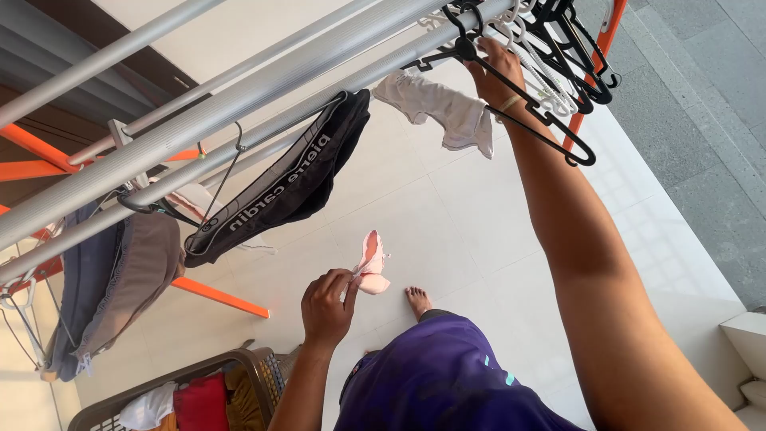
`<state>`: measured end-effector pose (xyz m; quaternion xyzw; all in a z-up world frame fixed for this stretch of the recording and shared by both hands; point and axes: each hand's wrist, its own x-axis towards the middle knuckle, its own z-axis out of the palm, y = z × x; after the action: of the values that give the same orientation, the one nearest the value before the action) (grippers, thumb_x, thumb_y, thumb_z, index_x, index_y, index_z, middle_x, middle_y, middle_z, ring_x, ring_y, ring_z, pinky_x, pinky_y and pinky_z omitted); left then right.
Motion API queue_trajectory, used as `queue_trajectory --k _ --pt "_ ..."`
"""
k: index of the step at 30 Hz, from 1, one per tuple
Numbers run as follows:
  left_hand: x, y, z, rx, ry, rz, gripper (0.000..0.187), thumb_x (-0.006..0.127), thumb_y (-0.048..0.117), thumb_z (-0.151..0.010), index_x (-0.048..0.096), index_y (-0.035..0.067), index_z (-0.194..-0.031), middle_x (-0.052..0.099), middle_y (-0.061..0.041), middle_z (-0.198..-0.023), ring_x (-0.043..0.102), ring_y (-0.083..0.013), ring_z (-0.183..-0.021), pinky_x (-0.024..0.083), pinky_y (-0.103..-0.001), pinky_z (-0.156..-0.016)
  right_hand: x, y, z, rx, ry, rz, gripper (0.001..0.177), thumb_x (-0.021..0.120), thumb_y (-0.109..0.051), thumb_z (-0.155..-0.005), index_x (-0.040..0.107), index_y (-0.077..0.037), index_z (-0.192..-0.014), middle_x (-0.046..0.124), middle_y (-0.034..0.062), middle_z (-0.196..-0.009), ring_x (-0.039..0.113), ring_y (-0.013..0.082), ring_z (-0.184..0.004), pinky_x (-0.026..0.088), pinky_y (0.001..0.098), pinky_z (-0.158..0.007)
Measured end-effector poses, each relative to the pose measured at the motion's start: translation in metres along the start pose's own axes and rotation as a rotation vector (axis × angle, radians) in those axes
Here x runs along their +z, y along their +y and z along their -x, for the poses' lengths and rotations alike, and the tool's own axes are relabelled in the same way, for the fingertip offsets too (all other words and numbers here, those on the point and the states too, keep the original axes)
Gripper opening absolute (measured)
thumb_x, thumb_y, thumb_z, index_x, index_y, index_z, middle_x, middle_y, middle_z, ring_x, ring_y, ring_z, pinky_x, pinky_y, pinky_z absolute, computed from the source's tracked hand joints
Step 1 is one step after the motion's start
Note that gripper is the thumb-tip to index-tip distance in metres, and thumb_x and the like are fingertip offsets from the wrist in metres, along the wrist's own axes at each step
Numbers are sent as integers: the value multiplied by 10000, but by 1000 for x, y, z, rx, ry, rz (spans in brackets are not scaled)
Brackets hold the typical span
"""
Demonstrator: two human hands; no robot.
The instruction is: Removing dry laundry from a rack, folding each item, and placing them into a laundry basket.
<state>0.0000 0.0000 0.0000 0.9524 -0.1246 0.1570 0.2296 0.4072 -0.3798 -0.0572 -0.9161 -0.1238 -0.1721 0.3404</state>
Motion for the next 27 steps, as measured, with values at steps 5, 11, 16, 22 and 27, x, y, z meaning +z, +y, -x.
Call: queue_trajectory --k 5,11,16,22,27 --pt "2 -2 -8 4 2 -49 176 627 283 -1014 679 149 -913 692 52 -936 678 -178 -749 522 -327 -684 -27 -30 118 25 555 -231 198 657 -11 -1023 648 -6 -1221 665 160 -1122 702 328 -1025 555 453 -910" --pt "-18 10 -28 -5 17 142 223 642 270 -1012 672 134 -837 735 22 -972 741 -208 -842 573 -324 -739 43 -103 278 382 359 -453 139 651 -15 -985 593 -72 -1096 628 71 -883 635 236 -818 537 363 -764" --pt "-37 12 -36 -20 -12 465 272 623 215 -1019 614 107 -770 763 -27 -1007 746 -258 -914 567 -369 -815 56 -211 288 -69 -369 -597 621 856 -127 -762 601 -85 -1326 645 132 -1332 609 372 -1255 490 510 -1047" --pt "-68 -12 -12 -82 71 691 361 589 222 -1011 522 96 -680 750 -70 -984 730 -256 -918 553 -382 -864 66 -230 263 -204 -631 -503 219 791 -181 -855 682 -100 -1027 750 99 -963 725 353 -945 565 495 -887" --pt "-101 -37 33 -23 -65 509 378 617 154 -954 419 157 -632 616 5 -746 625 -229 -665 535 -334 -728 60 -245 243 -226 -713 -343 151 785 -164 -861 667 -105 -934 750 89 -827 739 345 -876 568 461 -852"
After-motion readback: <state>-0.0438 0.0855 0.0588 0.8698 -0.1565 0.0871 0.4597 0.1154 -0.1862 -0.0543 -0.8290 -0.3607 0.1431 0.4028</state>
